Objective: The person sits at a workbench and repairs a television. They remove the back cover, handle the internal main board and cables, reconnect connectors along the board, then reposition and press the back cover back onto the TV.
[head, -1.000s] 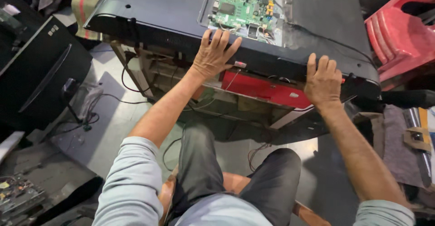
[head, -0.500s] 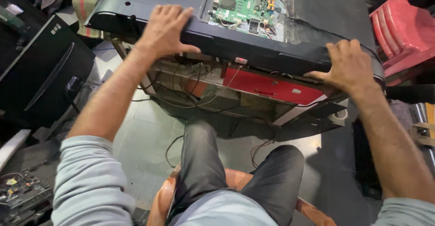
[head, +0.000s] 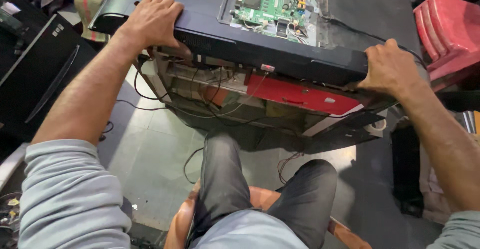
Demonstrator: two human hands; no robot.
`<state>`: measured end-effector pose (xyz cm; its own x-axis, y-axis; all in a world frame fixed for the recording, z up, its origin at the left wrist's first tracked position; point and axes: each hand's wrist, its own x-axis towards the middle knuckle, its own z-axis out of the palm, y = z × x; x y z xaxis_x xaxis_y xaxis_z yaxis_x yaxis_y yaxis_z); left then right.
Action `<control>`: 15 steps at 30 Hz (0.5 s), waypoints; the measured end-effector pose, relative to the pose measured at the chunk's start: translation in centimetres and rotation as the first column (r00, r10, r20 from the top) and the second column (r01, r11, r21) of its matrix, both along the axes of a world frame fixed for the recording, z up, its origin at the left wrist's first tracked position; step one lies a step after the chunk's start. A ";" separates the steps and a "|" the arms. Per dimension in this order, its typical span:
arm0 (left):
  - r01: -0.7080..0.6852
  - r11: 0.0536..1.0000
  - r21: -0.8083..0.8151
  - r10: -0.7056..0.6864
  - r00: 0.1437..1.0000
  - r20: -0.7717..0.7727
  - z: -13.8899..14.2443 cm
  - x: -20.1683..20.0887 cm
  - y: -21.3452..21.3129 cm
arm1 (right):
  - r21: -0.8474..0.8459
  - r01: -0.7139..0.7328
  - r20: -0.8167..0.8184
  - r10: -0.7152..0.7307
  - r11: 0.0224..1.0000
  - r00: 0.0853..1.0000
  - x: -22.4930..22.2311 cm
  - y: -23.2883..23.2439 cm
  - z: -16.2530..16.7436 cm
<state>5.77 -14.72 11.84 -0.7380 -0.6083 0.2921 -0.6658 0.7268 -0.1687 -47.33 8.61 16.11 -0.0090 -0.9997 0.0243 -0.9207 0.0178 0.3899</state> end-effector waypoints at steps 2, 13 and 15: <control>-0.022 1.000 -0.002 0.022 1.000 0.009 0.0 -0.1 0.1 | -0.019 0.002 0.017 -0.001 1.000 1.000 0.2 0.2 0.0; -0.045 0.999 0.012 0.044 0.998 0.041 -0.1 -0.5 0.5 | 0.041 0.081 0.114 -0.085 0.996 0.990 0.2 0.1 -0.1; -0.026 1.000 0.009 0.025 0.999 0.039 -0.1 -0.4 0.5 | 0.019 0.050 0.131 -0.052 0.999 0.990 0.1 0.2 -0.2</control>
